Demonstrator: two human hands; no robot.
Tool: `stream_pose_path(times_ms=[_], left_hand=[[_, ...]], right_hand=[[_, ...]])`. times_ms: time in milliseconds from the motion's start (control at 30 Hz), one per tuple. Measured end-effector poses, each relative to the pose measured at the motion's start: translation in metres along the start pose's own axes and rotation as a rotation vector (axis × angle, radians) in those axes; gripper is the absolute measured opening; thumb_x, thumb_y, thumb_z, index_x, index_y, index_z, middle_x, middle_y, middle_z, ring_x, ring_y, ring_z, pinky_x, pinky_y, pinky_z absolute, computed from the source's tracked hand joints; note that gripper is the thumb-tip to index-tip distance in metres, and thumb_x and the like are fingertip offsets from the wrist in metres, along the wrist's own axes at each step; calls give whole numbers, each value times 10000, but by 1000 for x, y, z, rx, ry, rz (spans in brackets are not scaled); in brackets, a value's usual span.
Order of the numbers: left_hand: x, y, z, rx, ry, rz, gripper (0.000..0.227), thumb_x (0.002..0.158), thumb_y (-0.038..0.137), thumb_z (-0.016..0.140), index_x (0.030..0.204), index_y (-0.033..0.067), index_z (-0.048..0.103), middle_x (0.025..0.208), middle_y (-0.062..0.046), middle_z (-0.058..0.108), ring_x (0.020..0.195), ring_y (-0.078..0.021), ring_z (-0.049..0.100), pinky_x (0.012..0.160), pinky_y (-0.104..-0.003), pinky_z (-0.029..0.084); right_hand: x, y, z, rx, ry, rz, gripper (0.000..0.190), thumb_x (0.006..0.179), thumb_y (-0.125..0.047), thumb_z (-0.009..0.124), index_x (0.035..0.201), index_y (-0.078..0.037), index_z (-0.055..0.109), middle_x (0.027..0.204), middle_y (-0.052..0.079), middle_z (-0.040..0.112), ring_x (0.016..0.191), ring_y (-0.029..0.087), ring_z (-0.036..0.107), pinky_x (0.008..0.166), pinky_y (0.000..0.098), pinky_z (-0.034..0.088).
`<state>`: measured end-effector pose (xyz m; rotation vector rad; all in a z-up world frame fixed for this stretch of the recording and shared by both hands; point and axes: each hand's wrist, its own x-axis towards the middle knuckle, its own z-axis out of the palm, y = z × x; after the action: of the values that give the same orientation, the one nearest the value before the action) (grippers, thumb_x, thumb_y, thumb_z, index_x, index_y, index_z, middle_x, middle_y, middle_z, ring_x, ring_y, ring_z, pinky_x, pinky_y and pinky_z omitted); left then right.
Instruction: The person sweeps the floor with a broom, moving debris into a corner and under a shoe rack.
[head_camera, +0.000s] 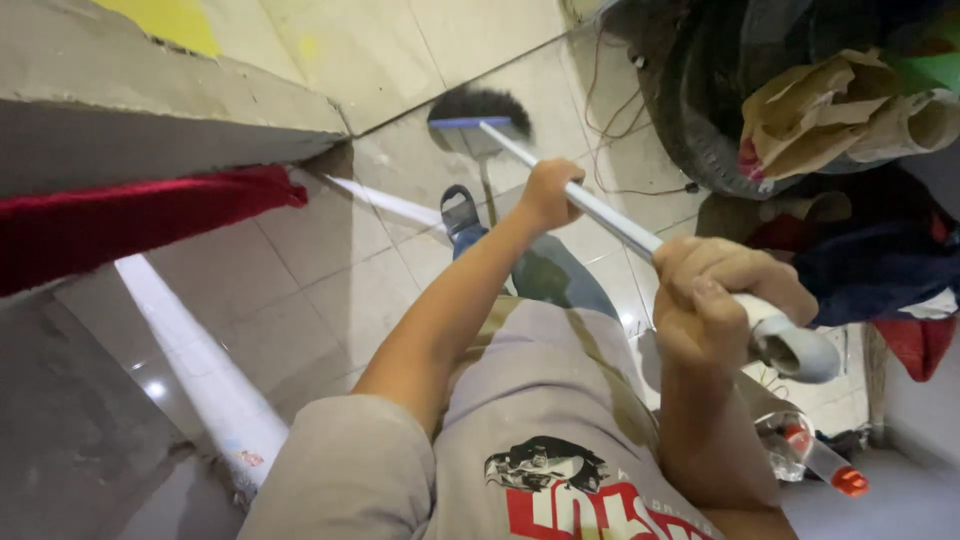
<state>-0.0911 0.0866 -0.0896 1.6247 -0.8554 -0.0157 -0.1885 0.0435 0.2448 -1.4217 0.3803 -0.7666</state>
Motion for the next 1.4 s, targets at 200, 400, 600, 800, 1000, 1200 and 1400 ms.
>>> stream_pose_path(times_ms=[200,400,600,800,1000,1200,1400], left_hand=[[-29,59,-3,-9,-152,-112,285,763,180,753,620,80,529,616,-157,559,618,-383,585,592,-464,474],[-36,86,-1,19,13,-150,248,754,123,716,629,76,506,630,-153,537,630,-370,572,602,-453,473],[-56,28,-1,315,171,-199,226,725,86,698,680,54,480,687,-169,509,683,-392,536,629,-473,436],[-77,50,45,172,170,-164,219,688,101,698,670,49,486,672,-161,518,676,-376,522,626,-471,436],[-70,123,73,143,183,-210,200,674,95,683,633,60,490,654,-141,522,695,-363,531,624,-446,458],[-53,84,67,257,297,-133,184,692,77,696,664,62,515,677,-153,527,697,-379,536,642,-460,456],[-81,23,66,295,248,-195,246,695,92,708,658,73,466,667,-154,513,668,-402,524,638,-487,433]], right_hand=[[-22,-52,-18,-58,-124,51,148,865,-10,580,757,45,497,674,144,552,562,198,519,616,334,479],[-19,-78,-55,9,-304,28,107,735,-64,628,713,-21,532,608,49,569,523,187,541,565,376,536],[-22,22,-58,170,-441,-132,142,836,-13,575,730,9,484,648,92,500,547,219,485,571,370,502],[-34,-11,-96,193,-487,-38,130,822,-13,553,735,-3,457,645,86,496,552,193,416,549,339,387],[-31,-90,-123,34,-610,-69,118,779,-26,626,770,-36,509,631,68,537,550,204,517,670,395,505],[-42,-41,-139,-64,-510,-286,62,812,3,564,825,-8,505,765,145,602,659,318,605,758,462,549],[-48,28,-121,117,-422,-112,66,834,30,526,786,41,481,739,131,584,591,178,541,593,307,494]])
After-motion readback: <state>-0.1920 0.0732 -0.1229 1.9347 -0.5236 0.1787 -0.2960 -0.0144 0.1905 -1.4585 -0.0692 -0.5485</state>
